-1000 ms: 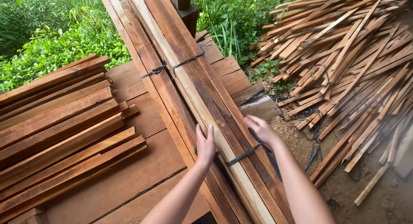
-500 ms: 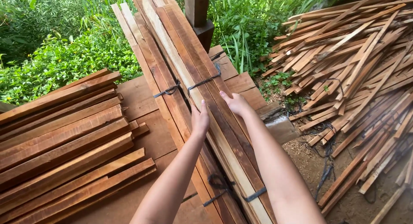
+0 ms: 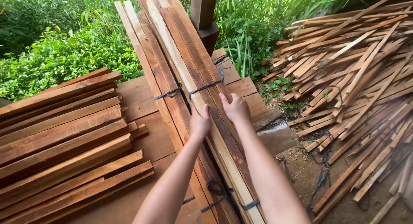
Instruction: The person ties a bundle of wooden planks together using a black strap. They wrap the strap around the planks, pull it tight, and tie a knot to secure the bundle. The person then lifts the tied bundle and places it on top of a larger stack of similar planks.
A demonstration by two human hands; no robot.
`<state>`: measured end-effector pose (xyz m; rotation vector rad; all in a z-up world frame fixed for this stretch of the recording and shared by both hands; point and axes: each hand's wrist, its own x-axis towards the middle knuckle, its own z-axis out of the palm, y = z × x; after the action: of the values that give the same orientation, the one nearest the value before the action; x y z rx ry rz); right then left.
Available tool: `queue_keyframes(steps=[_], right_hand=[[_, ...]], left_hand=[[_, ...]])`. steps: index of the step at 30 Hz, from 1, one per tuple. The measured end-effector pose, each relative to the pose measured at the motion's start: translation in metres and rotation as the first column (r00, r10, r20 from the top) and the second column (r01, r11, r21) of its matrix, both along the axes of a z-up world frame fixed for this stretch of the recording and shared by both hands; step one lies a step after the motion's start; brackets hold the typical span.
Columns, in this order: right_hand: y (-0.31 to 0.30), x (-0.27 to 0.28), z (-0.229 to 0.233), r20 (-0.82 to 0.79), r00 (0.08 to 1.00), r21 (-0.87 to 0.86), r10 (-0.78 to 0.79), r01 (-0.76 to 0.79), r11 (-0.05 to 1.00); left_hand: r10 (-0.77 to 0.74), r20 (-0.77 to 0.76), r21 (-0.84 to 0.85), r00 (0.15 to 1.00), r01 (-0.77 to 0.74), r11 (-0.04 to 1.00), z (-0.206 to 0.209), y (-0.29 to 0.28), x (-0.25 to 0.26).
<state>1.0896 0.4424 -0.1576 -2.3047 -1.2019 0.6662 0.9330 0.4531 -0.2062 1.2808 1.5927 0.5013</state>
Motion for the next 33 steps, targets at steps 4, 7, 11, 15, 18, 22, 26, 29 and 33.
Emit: queue_keyframes(steps=[4, 7, 11, 15, 18, 22, 26, 29, 33], right_hand=[[-0.045, -0.031, 0.013, 0.096, 0.994, 0.181, 0.058, -0.074, 0.981], [-0.090, -0.045, -0.008, 0.291, 0.952, 0.318, 0.091, -0.186, 0.930], [-0.147, -0.064, -0.022, 0.205, 0.965, 0.382, 0.166, -0.235, 0.894], [-0.181, -0.098, -0.021, 0.145, 0.970, 0.609, 0.195, -0.243, 0.755], [-0.204, -0.131, 0.012, 0.152, 0.979, 0.670, 0.137, -0.204, 0.713], [-0.228, -0.178, 0.049, 0.032, 0.982, 0.691, 0.186, -0.157, 0.706], [-0.241, -0.240, 0.077, -0.061, 0.970, 0.635, 0.234, -0.143, 0.759], [-0.246, -0.292, 0.090, -0.067, 0.956, 0.644, 0.287, -0.178, 0.744], [-0.247, -0.380, 0.104, -0.100, 0.928, 0.643, 0.359, -0.215, 0.735]], left_hand=[[-0.074, -0.007, 0.103, 0.997, 0.074, 0.992, 0.008, -0.015, -0.036], [-0.197, 0.025, 0.487, 0.980, 0.160, 0.858, 0.030, -0.064, -0.069], [-0.302, -0.172, 0.699, 0.938, 0.332, 0.633, 0.040, -0.121, -0.123], [-0.301, -0.219, 0.749, 0.928, 0.357, 0.558, 0.057, -0.165, -0.176], [-0.288, -0.196, 0.769, 0.937, 0.329, 0.548, 0.068, -0.185, -0.209], [-0.266, -0.178, 0.791, 0.947, 0.299, 0.533, 0.095, -0.209, -0.254], [-0.145, -0.189, 0.839, 0.971, 0.237, 0.489, 0.122, -0.221, -0.312], [-0.091, -0.197, 0.856, 0.976, 0.217, 0.468, 0.140, -0.228, -0.364], [-0.046, -0.226, 0.865, 0.973, 0.222, 0.450, 0.149, -0.233, -0.452]])
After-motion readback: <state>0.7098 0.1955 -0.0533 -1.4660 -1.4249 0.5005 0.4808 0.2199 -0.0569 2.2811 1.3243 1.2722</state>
